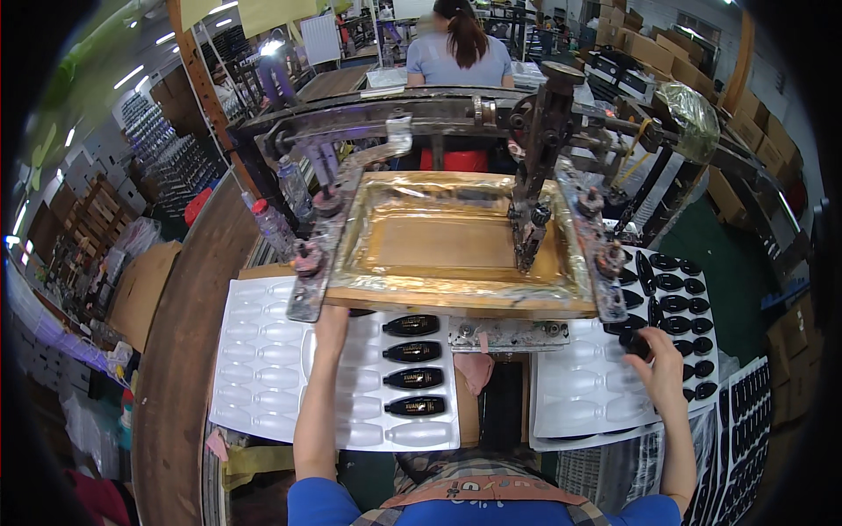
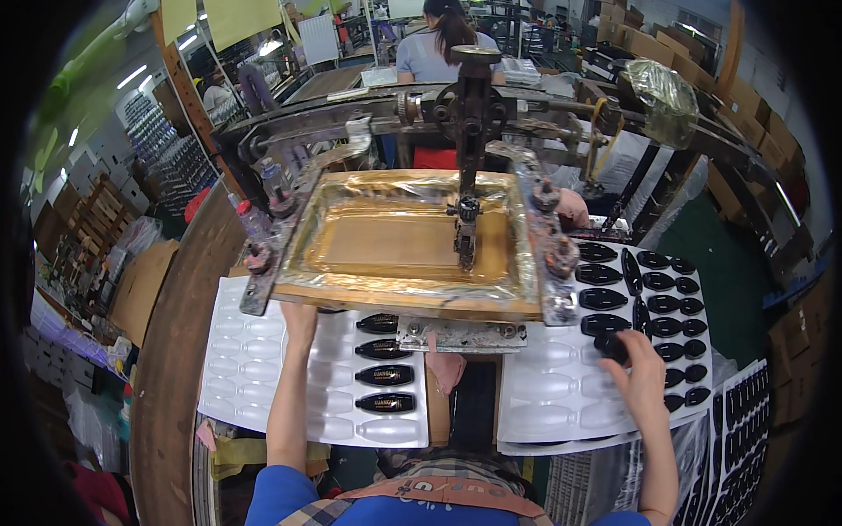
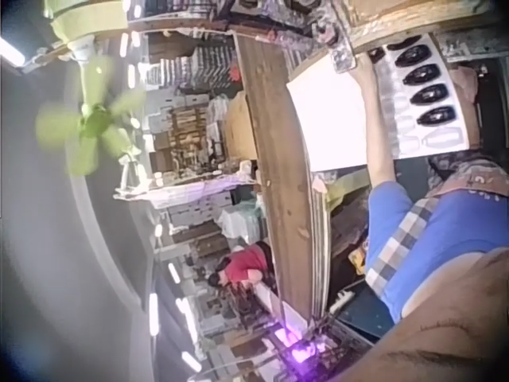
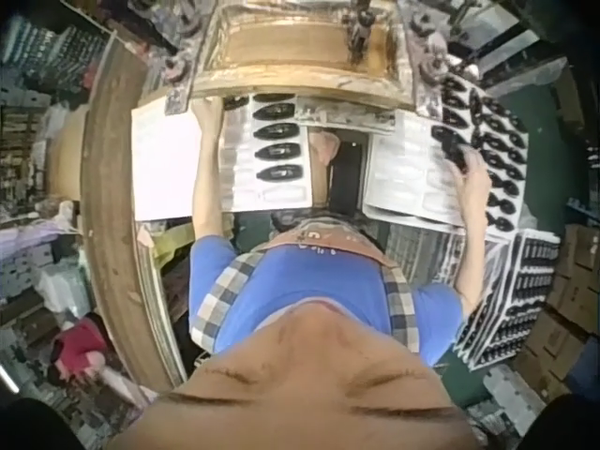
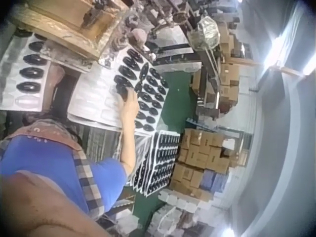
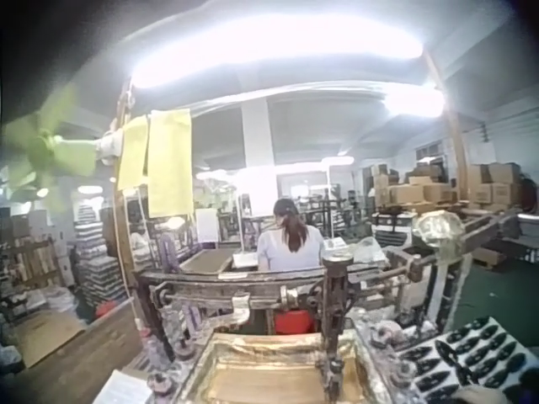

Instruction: Using a manual silk screen printing machine to apply a logo to plastic components.

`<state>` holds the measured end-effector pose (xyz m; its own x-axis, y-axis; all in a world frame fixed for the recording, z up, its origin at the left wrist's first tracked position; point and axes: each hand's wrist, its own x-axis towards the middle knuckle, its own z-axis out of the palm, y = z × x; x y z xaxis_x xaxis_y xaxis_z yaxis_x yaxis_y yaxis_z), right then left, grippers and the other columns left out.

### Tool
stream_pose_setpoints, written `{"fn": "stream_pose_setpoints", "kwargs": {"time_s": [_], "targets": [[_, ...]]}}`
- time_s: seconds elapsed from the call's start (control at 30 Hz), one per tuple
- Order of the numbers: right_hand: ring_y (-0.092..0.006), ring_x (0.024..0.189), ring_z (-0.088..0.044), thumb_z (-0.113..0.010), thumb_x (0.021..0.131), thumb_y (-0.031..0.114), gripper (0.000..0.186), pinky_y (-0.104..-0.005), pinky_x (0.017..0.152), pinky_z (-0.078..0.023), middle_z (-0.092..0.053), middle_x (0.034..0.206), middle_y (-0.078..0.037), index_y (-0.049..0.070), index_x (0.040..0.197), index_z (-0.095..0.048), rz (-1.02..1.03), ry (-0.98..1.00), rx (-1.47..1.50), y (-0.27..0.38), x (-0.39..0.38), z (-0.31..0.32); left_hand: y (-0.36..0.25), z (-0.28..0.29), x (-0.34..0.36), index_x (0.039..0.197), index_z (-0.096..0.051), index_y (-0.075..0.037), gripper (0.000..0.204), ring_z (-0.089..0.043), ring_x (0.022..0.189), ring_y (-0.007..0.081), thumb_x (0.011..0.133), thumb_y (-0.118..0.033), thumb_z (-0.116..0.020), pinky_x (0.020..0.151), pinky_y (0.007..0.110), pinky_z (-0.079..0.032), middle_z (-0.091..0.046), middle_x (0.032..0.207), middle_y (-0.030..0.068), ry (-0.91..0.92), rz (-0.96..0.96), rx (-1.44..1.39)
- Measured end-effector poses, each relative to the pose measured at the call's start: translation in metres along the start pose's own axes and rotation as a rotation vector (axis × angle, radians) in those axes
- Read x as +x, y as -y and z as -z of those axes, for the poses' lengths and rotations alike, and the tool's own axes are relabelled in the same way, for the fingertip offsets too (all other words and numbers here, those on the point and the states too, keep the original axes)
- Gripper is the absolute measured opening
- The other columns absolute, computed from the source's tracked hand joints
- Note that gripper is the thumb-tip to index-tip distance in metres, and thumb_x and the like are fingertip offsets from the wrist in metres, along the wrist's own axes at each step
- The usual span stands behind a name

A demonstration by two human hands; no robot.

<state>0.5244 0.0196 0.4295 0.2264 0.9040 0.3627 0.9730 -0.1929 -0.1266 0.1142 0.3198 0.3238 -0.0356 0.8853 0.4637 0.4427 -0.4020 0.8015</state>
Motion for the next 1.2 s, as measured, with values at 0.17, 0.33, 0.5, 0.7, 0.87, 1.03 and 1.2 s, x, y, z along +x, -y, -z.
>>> {"fn": "stream_pose_setpoints", "kwargs": {"time_s": [0.17, 0.33, 0.5, 0.7, 0.87, 1.03, 1.2], "targets": [[-0.0099, 0.059, -0.044, -0.069, 0.066, 0.011, 0.051, -0.0193, 0.056, -0.038, -0.054, 0.1, -0.01, 0.002, 0.112, -0.047, -0.265, 0.002, 0.55, 0.021, 0.027, 0.008, -0.033, -0.042, 0.003, 0.107, -0.052, 0.002, 0.029, -0.055, 0.092, 0.0259, 0.081, -0.011, -0.051, 0.081, 0.033, -0.042, -0.059, 0.096, 0.0124, 0.196, -0.304, -0.003], [-0.019, 0.093, -0.051, -0.069, 0.067, 0.017, 0.051, -0.0256, 0.069, -0.042, -0.049, 0.115, -0.013, 0.002, 0.111, -0.049, 0.137, -0.063, 0.633, 0.056, 0.07, -0.016, -0.041, -0.059, 0.019, 0.105, -0.054, 0.002, 0.026, -0.056, 0.088, 0.0218, 0.081, -0.01, -0.051, 0.078, 0.03, -0.043, -0.059, 0.094, 0.0101, 0.268, -0.15, -0.349], [-0.0211, 0.101, -0.05, -0.069, 0.071, 0.015, 0.044, -0.0324, 0.088, -0.038, -0.055, 0.107, -0.011, 0.003, 0.109, -0.052, 0.158, 0.203, 0.821, 0.097, 0.101, -0.057, -0.042, -0.064, 0.041, 0.102, -0.056, 0.001, 0.023, -0.056, 0.084, 0.0177, 0.082, -0.009, -0.052, 0.075, 0.028, -0.044, -0.059, 0.091, 0.0077, 0.312, 0.022, -0.674], [-0.0212, 0.092, -0.055, -0.066, 0.075, 0.025, 0.036, -0.033, 0.081, -0.042, -0.059, 0.099, -0.008, 0.004, 0.102, -0.056, 0.138, 0.372, 0.683, 0.126, 0.111, -0.065, -0.066, -0.007, 0.027, 0.093, -0.059, 0.001, 0.016, -0.054, 0.074, 0.0071, 0.082, -0.01, -0.056, 0.065, 0.021, -0.044, -0.059, 0.082, 0.0023, 0.228, 0.093, -0.555], [-0.0201, 0.089, -0.054, -0.061, 0.077, 0.013, 0.027, -0.0306, 0.08, -0.042, -0.058, 0.096, -0.01, -0.001, 0.099, -0.054, -0.006, -0.139, 0.809, 0.108, 0.089, -0.076, 0.007, 0.04, -0.003, 0.087, -0.058, 0.005, 0.014, -0.055, 0.065, 0.0094, 0.083, -0.009, -0.056, 0.062, 0.02, -0.045, -0.059, 0.077, 0.0051, 0.084, 0.182, -0.458], [-0.0088, 0.08, -0.052, -0.06, 0.075, 0.003, 0.017, -0.0237, 0.072, -0.042, -0.059, 0.087, -0.003, -0.002, 0.091, -0.056, -0.277, -0.26, 1.262, 0.084, 0.069, -0.059, 0.053, 0.051, -0.027, 0.085, -0.058, 0.004, 0.015, -0.054, 0.062, 0.0087, 0.082, -0.011, -0.056, 0.058, 0.02, -0.045, -0.059, 0.072, 0.0043, 0.002, 0.339, -0.331], [-0.0077, 0.089, -0.049, -0.055, 0.078, -0.003, 0.031, -0.0207, 0.076, -0.039, -0.054, 0.102, -0.004, -0.003, 0.108, -0.048, -0.273, -0.175, 1.33, 0.059, 0.05, -0.054, 0.067, 0.043, -0.03, 0.082, -0.058, 0.003, 0.017, -0.053, 0.058, 0.008, 0.082, -0.014, -0.058, 0.053, 0.02, -0.043, -0.058, 0.068, 0.0038, 0.009, 0.433, -0.209]]}}
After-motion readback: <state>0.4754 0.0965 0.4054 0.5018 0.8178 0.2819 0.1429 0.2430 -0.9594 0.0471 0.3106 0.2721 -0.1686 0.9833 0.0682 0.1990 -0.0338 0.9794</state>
